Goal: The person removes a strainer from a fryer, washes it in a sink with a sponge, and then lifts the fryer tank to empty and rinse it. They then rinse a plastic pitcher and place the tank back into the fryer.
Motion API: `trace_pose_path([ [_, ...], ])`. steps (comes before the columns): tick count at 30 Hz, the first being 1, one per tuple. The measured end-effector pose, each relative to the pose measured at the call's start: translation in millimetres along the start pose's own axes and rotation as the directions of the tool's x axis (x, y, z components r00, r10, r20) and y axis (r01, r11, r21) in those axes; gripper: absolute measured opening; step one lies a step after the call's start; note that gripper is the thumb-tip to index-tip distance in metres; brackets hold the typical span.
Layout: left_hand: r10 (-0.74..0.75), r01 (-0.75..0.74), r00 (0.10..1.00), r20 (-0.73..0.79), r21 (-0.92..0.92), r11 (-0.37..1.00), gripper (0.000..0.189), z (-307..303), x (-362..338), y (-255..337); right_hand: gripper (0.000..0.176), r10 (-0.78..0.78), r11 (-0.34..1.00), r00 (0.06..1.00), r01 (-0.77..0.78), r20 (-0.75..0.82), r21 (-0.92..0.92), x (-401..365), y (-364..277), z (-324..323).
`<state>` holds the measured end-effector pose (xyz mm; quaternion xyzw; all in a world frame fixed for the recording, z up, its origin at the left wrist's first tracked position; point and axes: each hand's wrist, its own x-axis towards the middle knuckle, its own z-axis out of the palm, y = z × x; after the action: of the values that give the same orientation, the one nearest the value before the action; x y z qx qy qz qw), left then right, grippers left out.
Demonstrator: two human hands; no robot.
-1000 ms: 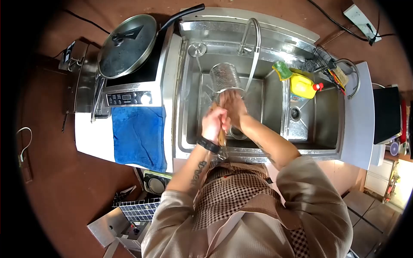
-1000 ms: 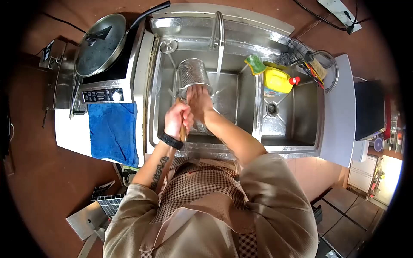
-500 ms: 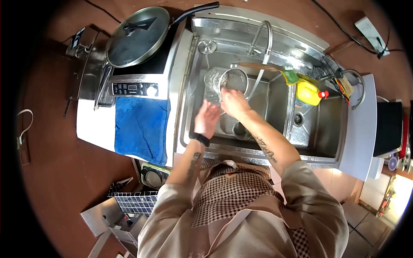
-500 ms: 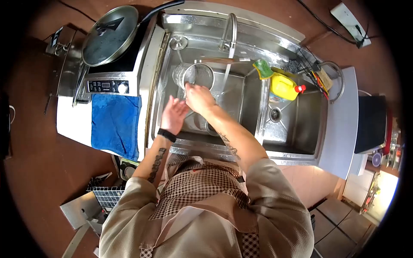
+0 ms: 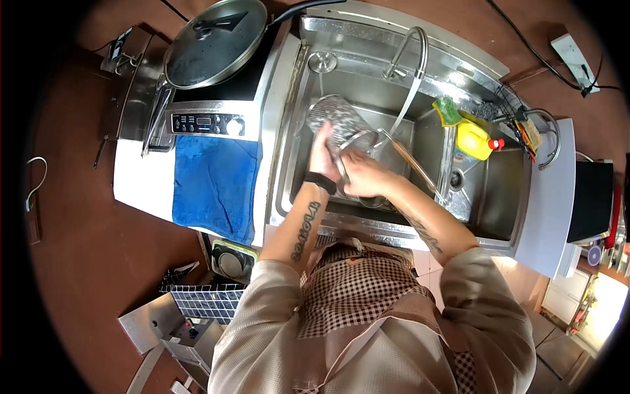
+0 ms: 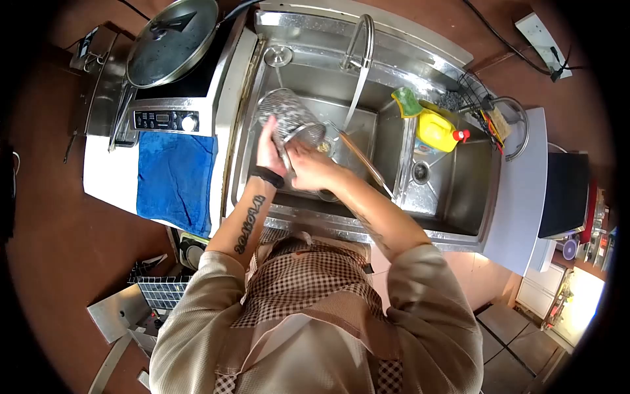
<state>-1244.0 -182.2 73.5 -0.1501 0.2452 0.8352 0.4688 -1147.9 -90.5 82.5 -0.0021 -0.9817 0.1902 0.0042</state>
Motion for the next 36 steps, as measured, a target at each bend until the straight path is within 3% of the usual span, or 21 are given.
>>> trace_pose_path([
  [2,-0.049,0.049,0.999,-0.015,0.025,0.998,0.048,0,-7,10,0.037,-0.098,0.995,0.995,0.097,-0.037,-0.007,-10,-4,-6],
  [4,0.032,-0.023,0.997,-0.063,0.140,0.990,0.046,-1,-1,-18,0.038,0.200,0.972,0.873,-0.119,0.444,-0.204,5,8,-15],
  [5,0.034,-0.026,0.998,-0.046,0.160,0.987,0.047,-4,5,-28,0.032,0.205,0.953,0.949,-0.249,0.241,0.171,3,15,-13],
  [6,0.047,-0.042,0.999,-0.024,0.179,0.983,0.048,-1,10,-31,0.033,0.239,0.943,0.881,-0.310,0.408,0.117,13,18,-12],
  [8,-0.053,0.059,0.994,-0.095,0.059,0.997,0.047,3,13,-7,0.043,0.131,0.966,0.952,-0.185,0.275,0.180,3,-6,-21],
  [9,-0.029,0.033,0.998,-0.048,0.083,0.996,0.047,3,13,7,0.049,-0.056,0.956,0.988,0.095,-0.147,0.277,-18,-4,0],
  [12,0.065,-0.074,0.997,0.044,0.260,0.963,0.041,-3,14,2,0.049,-0.089,0.902,0.996,0.081,0.002,-0.424,-17,19,-4],
  [13,0.057,-0.061,0.998,0.022,0.294,0.954,0.040,3,13,-10,0.044,0.165,0.955,0.938,-0.075,0.304,-0.287,1,23,-8],
  [14,0.056,-0.055,0.998,0.006,0.325,0.944,0.040,11,13,-20,0.040,0.363,0.895,0.925,-0.313,-0.110,0.319,9,30,15],
  [16,-0.007,-0.022,0.995,0.102,0.281,0.960,0.047,18,18,-15,0.039,0.183,0.983,0.970,-0.178,0.160,-0.047,13,36,8],
  [18,-0.024,-0.032,0.977,0.213,0.254,0.967,0.051,19,19,3,0.037,0.265,0.829,0.954,-0.149,-0.143,0.540,5,16,-9],
  [19,0.020,-0.078,0.977,0.214,0.268,0.960,0.057,24,12,8,0.045,0.310,0.718,0.950,-0.257,0.033,0.647,1,9,-19],
  [20,0.051,-0.075,0.982,0.180,0.129,0.989,0.056,14,18,7,0.056,0.309,0.659,0.950,-0.180,-0.046,0.731,-4,-7,-30],
  [22,-0.043,0.039,0.996,0.077,0.045,0.998,0.054,20,15,9,0.067,0.145,0.886,0.988,-0.150,0.044,0.439,-2,-13,-40],
  [23,0.015,-0.021,0.997,0.070,0.091,0.996,0.049,16,16,6,0.061,-0.096,0.985,0.983,0.072,-0.155,-0.155,3,4,-31],
  [24,0.035,-0.045,0.997,0.071,0.141,0.989,0.046,14,13,1,0.052,0.293,0.851,0.950,-0.309,0.104,0.424,12,11,-34],
  [27,0.173,-0.163,0.984,-0.037,0.180,0.970,0.044,20,15,-5,0.046,0.361,0.623,0.923,-0.342,0.130,0.703,23,6,-33],
  [30,0.135,-0.133,0.991,-0.012,0.092,0.987,0.047,24,11,15,0.056,0.157,0.863,0.965,-0.031,-0.209,0.504,7,-28,-24],
  [33,0.086,-0.095,0.994,0.069,0.126,0.988,0.042,33,-7,28,0.043,-0.002,0.987,0.977,0.036,0.212,-0.157,1,14,-17],
  [34,0.101,-0.118,0.990,0.096,0.198,0.973,0.042,27,0,20,0.037,0.076,0.973,0.987,-0.042,-0.142,0.229,9,17,-21],
  [36,0.145,-0.135,0.989,-0.034,0.205,0.969,0.036,22,14,-3,0.038,0.332,0.857,0.942,-0.322,0.046,0.402,26,10,-20],
])
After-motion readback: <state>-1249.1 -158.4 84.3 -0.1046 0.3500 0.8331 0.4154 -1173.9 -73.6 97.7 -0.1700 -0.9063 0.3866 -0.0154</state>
